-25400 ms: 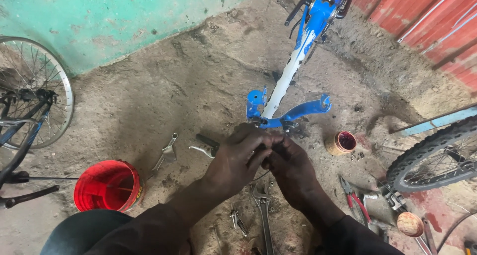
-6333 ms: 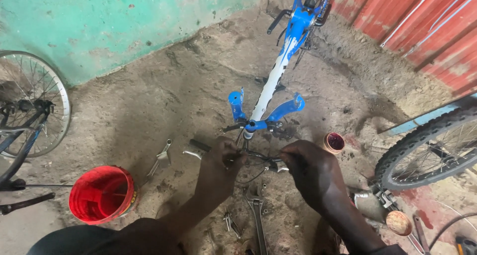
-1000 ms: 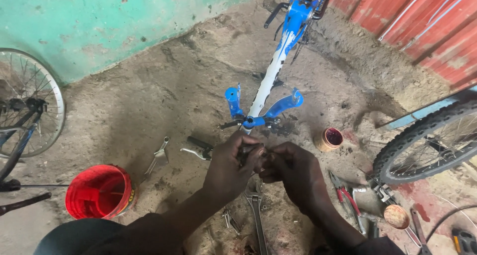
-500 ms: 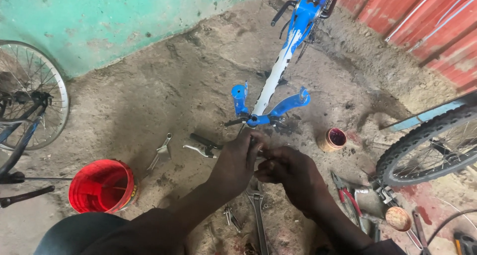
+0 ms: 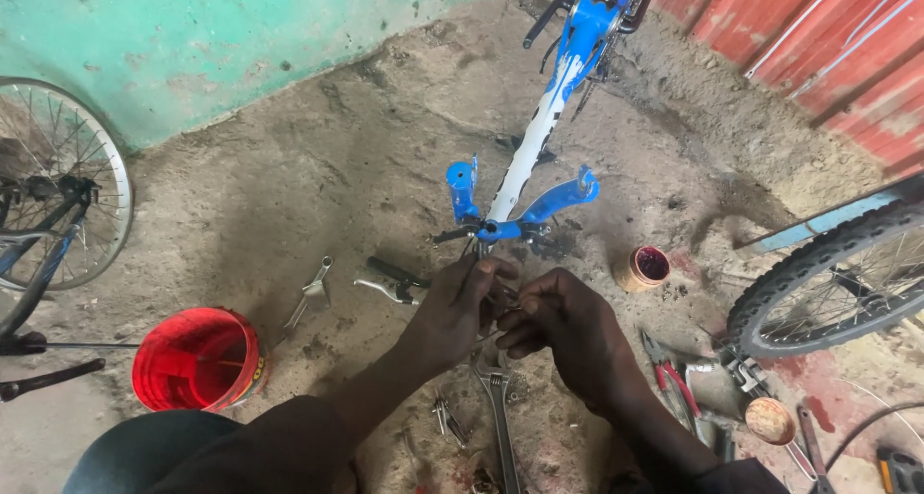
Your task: Adjusting and assembling components on a bicycle fork, involving fine manipulation of small parts and tool use.
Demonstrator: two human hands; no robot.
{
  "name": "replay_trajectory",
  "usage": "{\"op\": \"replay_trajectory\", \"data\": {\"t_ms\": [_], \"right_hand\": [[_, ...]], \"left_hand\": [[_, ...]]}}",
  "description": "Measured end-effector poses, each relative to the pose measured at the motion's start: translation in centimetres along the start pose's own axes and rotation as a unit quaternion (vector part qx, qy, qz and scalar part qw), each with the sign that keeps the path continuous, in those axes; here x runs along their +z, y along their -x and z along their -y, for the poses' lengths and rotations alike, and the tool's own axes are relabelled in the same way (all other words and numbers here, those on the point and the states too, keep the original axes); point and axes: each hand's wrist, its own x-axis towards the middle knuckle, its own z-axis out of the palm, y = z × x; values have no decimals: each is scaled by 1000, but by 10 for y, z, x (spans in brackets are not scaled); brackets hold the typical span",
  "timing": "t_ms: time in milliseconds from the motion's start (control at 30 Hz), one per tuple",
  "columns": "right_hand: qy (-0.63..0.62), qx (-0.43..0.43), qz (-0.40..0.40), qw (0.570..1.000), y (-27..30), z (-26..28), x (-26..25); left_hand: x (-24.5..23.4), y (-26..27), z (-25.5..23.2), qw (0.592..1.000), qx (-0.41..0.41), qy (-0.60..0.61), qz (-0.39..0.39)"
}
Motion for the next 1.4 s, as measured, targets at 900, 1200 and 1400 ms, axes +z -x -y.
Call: {"op": "replay_trajectory", "data": {"t_ms": [900,1200,1400], "right_hand": [[-185,98,-129,969,-52,-82,17],[-183,100,-139,968,-72,-88,39],[-189,99,-146,966,-86,-95,38]], "left_hand": [[-6,-4,72,961,-172,166,-136],[-25,-33,113,947,-167,116,-249],[-34,-45,124,950,-146,75,-267]]}}
